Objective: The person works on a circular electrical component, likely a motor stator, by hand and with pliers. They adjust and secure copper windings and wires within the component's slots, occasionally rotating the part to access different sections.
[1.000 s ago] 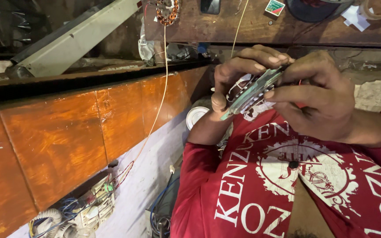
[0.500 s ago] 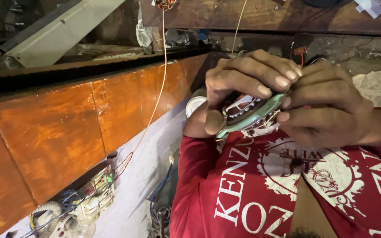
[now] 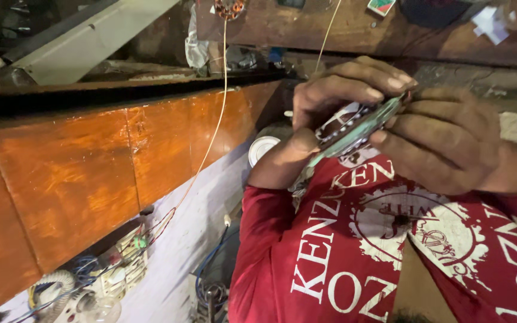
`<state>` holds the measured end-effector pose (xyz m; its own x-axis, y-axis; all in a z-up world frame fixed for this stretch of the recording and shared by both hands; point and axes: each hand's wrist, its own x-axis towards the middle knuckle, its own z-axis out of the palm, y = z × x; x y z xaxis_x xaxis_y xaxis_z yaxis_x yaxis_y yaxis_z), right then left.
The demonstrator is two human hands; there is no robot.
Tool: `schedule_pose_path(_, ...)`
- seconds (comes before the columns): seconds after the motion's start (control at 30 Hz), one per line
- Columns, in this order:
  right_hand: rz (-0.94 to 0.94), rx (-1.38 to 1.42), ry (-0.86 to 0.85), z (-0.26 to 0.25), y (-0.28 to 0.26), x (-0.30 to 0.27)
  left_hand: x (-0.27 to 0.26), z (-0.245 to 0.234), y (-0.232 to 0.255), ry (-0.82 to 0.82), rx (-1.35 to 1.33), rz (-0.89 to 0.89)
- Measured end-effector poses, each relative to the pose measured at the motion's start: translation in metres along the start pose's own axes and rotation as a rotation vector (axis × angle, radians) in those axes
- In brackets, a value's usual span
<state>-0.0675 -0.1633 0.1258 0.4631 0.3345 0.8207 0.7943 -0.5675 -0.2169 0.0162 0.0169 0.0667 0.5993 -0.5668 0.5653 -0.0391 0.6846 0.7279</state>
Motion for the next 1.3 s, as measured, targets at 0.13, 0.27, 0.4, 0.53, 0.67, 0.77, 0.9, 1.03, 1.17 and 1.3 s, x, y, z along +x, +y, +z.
schedule_pose_path(0.13, 0.216, -0.169, -0.178, 0.004, 0.009, -0.003, -0.022, 0.0, -0.021, 0.208, -0.199, -0.159)
schedule_pose_path(0.27, 0.544, -0.016, -0.053, 0.006, 0.009, -0.003, -0.032, 0.001, -0.055, 0.705, -0.301, -0.22)
schedule_pose_path(0.4, 0.679, 0.163, -0.065, 0.018, 0.009, -0.009, -0.025, -0.008, -0.064, 0.688, 1.194, -0.037)
schedule_pose_path(0.53, 0.838, 0.458, -0.039, 0.037, 0.021, -0.024, -0.007, 0.015, -0.051, 0.839, 0.271, -0.2)
schedule_pose_path(0.67, 0.989, 0.796, 0.108, 0.043, 0.034, -0.035, -0.017, 0.023, -0.023, 0.613, 0.408, -0.113)
schedule_pose_path(0.77, 1.144, 1.257, 0.255, 0.036, 0.035, -0.045, -0.037, -0.002, -0.015, 0.712, 0.405, -0.076)
schedule_pose_path(0.9, 1.223, 1.425, 0.147, 0.031, 0.045, -0.042, -0.042, -0.038, -0.048, 0.857, -0.491, -0.417)
schedule_pose_path(1.03, 1.242, 1.229, -0.071, 0.03, 0.046, -0.026, -0.065, -0.023, -0.092, 0.668, -0.804, -0.378)
schedule_pose_path(1.17, 1.217, 0.193, -0.552, 0.01, 0.037, 0.002, -0.07, -0.016, -0.122, 0.642, -1.0, -0.178)
schedule_pose_path(1.3, 0.523, -0.199, -0.25, 0.006, 0.02, 0.026, -0.081, -0.024, -0.136, 0.796, -0.78, -0.325)
